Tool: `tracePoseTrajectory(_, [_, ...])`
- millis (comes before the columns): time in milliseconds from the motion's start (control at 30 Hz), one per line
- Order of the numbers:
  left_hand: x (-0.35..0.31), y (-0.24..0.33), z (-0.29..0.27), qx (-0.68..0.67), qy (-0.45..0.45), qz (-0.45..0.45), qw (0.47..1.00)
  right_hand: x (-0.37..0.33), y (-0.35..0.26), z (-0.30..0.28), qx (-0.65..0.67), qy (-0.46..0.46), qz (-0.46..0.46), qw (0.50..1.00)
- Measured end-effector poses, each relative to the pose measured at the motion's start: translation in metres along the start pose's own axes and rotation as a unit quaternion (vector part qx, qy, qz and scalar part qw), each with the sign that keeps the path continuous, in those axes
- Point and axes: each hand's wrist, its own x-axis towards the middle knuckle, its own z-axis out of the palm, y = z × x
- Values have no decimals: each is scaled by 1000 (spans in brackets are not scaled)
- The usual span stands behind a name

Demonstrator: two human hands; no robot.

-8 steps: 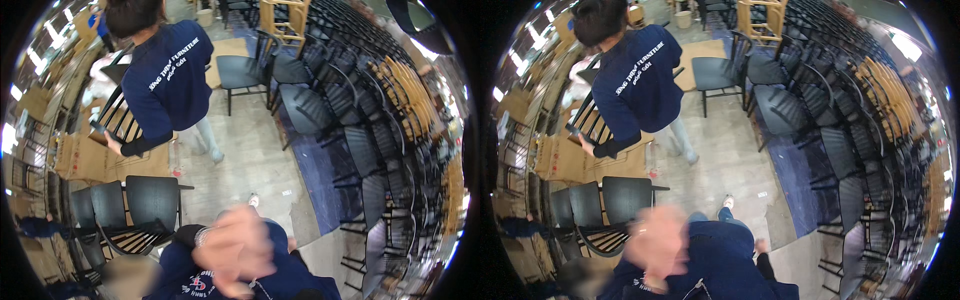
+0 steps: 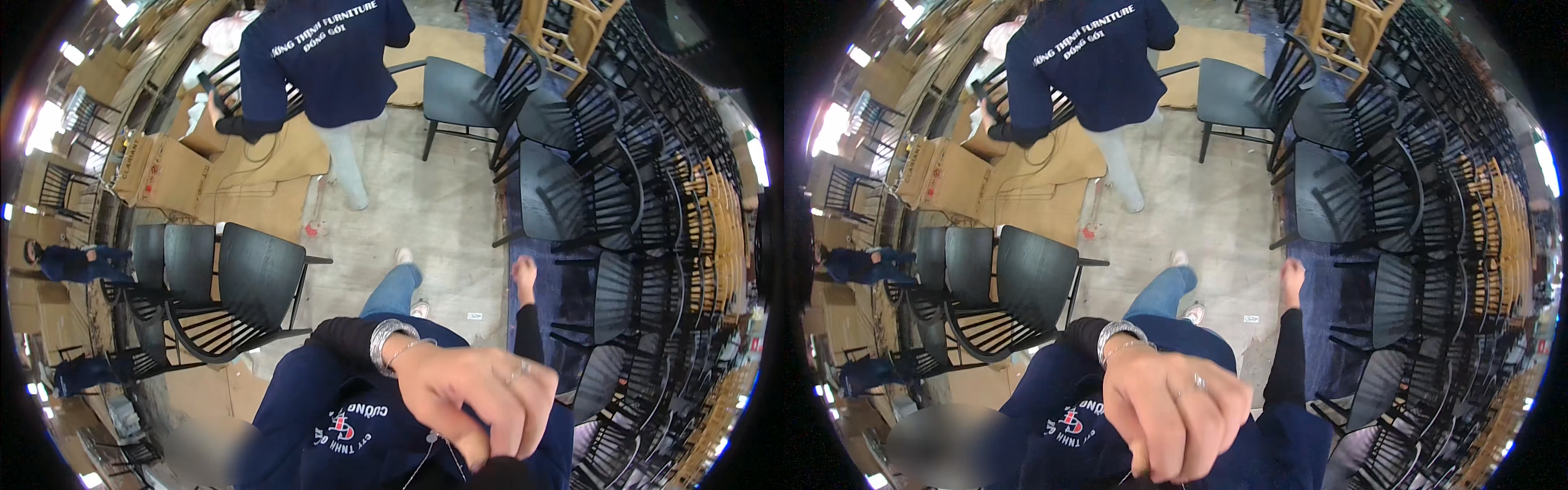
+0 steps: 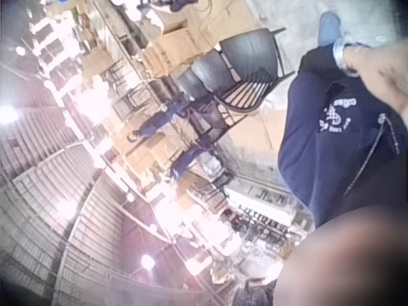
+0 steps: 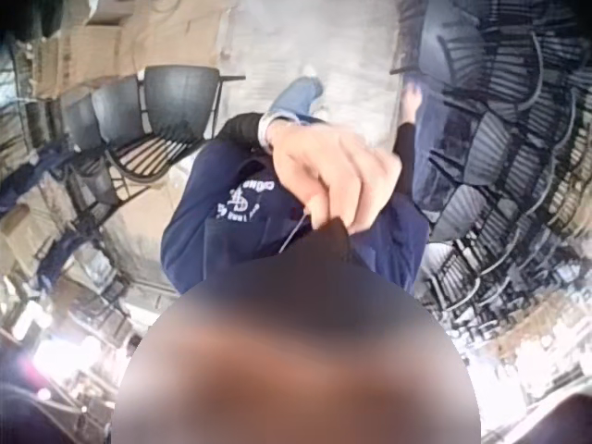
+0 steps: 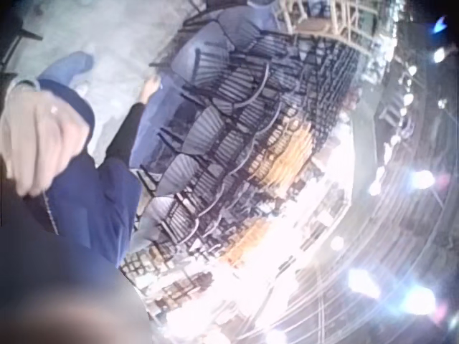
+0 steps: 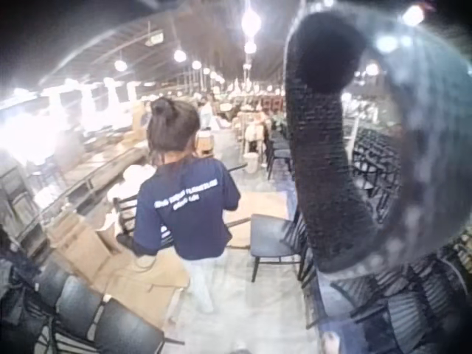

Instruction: The person picks up black chairs, places them upside down on a white bench, and applies white labels to the underside using a small tool. The person repeats this process for multiple chairs in a workshop setting.

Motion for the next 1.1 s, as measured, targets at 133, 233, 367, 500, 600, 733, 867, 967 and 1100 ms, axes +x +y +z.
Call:
tracePoseTrajectory(133, [32, -18, -86, -9, 14, -19, 1000, 98, -88, 48, -5, -11, -45, 999])
tracePoseTrajectory(233, [38, -38, -168, -37, -16, -69, 997, 141, -81, 76, -119, -59, -153, 979])
tracePoseTrajectory(367, [10, -91, -326, 262, 66, -237, 933, 156, -25, 86, -277, -63, -206, 936])
tracePoseTrajectory(500, [-91, -161, -487, 603, 201, -486, 599, 119, 26, 77, 104, -28, 155, 982])
tracePoseTrajectory(600, [-211, -174, -558, 542, 142, -655, 507, 104, 33, 73, 56, -71, 244, 966])
tracePoseTrajectory(733, [-354, -154, -587, 434, 302, -681, 507, 164, -16, 79, -13, 9, 191, 981])
tracePoseTrajectory(867, [-437, -121, -564, 405, 565, -682, 228, 320, -135, 96, -111, 124, 44, 985])
tracePoseTrajectory(967, [-446, -115, -535, 204, 876, -383, 213, 456, -257, 102, -145, 151, -220, 953])
tracePoseTrajectory(1100, [-398, -142, -529, 144, 909, -355, 167, 625, -392, 104, -238, 187, -356, 884])
